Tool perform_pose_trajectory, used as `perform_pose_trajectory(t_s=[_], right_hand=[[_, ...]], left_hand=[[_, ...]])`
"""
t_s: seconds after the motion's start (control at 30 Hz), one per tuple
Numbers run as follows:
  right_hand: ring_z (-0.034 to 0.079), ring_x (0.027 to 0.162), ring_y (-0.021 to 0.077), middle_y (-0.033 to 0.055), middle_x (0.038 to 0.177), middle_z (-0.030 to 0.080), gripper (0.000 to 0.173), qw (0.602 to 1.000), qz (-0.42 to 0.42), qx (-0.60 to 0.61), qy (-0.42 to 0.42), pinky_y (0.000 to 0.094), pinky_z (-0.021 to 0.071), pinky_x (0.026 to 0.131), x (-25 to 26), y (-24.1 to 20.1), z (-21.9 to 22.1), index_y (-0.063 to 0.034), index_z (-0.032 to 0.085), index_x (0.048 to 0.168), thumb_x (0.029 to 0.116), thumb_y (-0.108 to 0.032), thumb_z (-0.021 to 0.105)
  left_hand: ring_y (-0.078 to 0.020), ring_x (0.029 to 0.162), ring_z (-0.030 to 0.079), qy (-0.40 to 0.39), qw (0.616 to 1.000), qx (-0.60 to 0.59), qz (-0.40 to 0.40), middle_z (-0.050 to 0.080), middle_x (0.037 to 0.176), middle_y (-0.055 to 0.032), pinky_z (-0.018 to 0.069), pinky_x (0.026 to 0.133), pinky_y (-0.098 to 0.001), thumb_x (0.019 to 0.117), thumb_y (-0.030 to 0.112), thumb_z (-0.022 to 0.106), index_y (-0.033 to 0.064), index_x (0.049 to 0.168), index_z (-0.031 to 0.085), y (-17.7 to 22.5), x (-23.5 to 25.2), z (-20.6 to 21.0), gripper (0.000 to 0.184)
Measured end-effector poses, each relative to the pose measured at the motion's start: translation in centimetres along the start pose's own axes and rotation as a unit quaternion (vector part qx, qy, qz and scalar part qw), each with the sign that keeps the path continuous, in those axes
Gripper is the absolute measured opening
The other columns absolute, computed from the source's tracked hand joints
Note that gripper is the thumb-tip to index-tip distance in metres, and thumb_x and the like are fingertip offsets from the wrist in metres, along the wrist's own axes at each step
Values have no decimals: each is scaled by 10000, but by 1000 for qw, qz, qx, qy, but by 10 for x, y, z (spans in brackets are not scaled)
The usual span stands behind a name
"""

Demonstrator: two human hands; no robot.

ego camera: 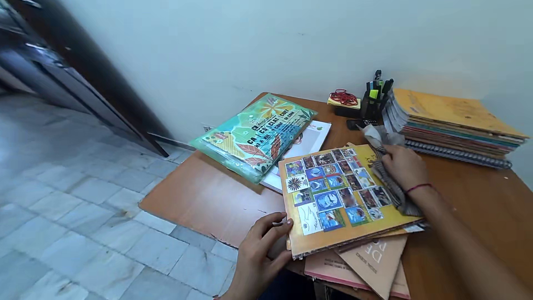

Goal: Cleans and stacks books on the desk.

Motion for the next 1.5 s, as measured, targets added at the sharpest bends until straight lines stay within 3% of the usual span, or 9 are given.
perform_pose_trajectory(t_s=[0.17, 0.37, 0.5, 0.67, 0.8, 0.93, 1.03, 1.3, 1.5], right_hand=[[596, 1203, 526, 302, 1231, 671, 276, 999, -27, -26, 12, 668, 495, 909, -13, -50, 12, 66, 700, 1223, 1014, -37, 553], [691, 1043, 395, 199, 1174, 716, 315, 960, -276, 47, 4, 502, 590, 778, -101, -140, 42, 6, 731, 1208, 904, -51, 673], [732, 898, 302, 135, 1135, 754, 318, 919, -388, 60, 31, 393, 596, 684, -132, -143, 45, -12, 758, 1167, 867, -65, 667], [733, 875, 306, 84, 1184, 756, 308, 945, -313, 63, 71, 459, 596, 650, -114, -88, 36, -70, 776, 1166, 885, -59, 652], [718, 1006, 408, 152, 1223, 735, 314, 973, -203, 25, 107, 584, 583, 764, -93, -13, 15, -25, 749, 1210, 910, -13, 657], [653, 1099, 531, 264, 1263, 690, 304, 994, -45, 41, 90, 709, 486, 902, -82, 62, -9, 51, 695, 1271, 988, 32, 585], [662, 1039, 523, 327, 1185, 688, 294, 993, 33, 89, 76, 693, 469, 911, -85, 106, -12, 73, 681, 1279, 1006, 46, 575], [645, 1136, 492, 295, 1228, 690, 307, 987, 89, 122, 61, 675, 440, 976, -92, 114, -15, 42, 690, 1289, 1010, 29, 563], [668, 1047, 456, 282, 1169, 709, 300, 978, 87, 177, 64, 678, 456, 910, -91, 129, -15, 14, 703, 1285, 1007, 12, 591]], left_hand=[[-69, 1102, 630, 5, 1000, 4, 0, 671, 1207, -86, 492, 942, -168, 927, 418, 657, 179, 1159, 720, 0, -1, 2, 339], [-83, 1109, 636, 11, 999, 35, 6, 681, 1210, -80, 499, 929, -190, 935, 412, 627, 174, 1106, 697, 2, -2, 2, 301], [-71, 1098, 626, 21, 999, 48, 13, 680, 1159, -64, 491, 915, -184, 978, 365, 609, 174, 1058, 697, 2, -2, 4, 225], [-90, 1125, 614, 8, 999, 42, 26, 650, 1243, -83, 479, 968, -185, 968, 432, 612, 190, 1176, 695, -1, -2, 2, 330], [-119, 1335, 494, -13, 994, 79, 76, 550, 1392, 4, 386, 1116, -265, 962, 470, 641, 317, 1302, 597, -4, 3, 1, 376], [-162, 1326, 513, -44, 981, 108, 158, 597, 1352, 13, 385, 1110, -316, 1017, 270, 561, 312, 1317, 594, 4, 21, 2, 305], [-186, 1335, 526, -105, 960, 121, 230, 648, 1338, 32, 371, 1123, -349, 1047, 200, 489, 294, 1300, 623, 8, 35, 1, 301], [-142, 1348, 534, -163, 942, 62, 288, 658, 1349, 22, 346, 1171, -326, 1091, 244, 440, 205, 1338, 596, 20, 62, 3, 295], [-51, 1129, 670, -61, 941, -46, 330, 721, 1176, -14, 542, 982, -241, 1110, 344, 419, 85, 1226, 630, 54, 152, -22, 353]])
Point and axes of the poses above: each hand's wrist, its own x-axis towards the middle knuckle, its own z-axis out of the palm, y = z × x, the point moved 1 cm from there along x, towards the middle knuckle
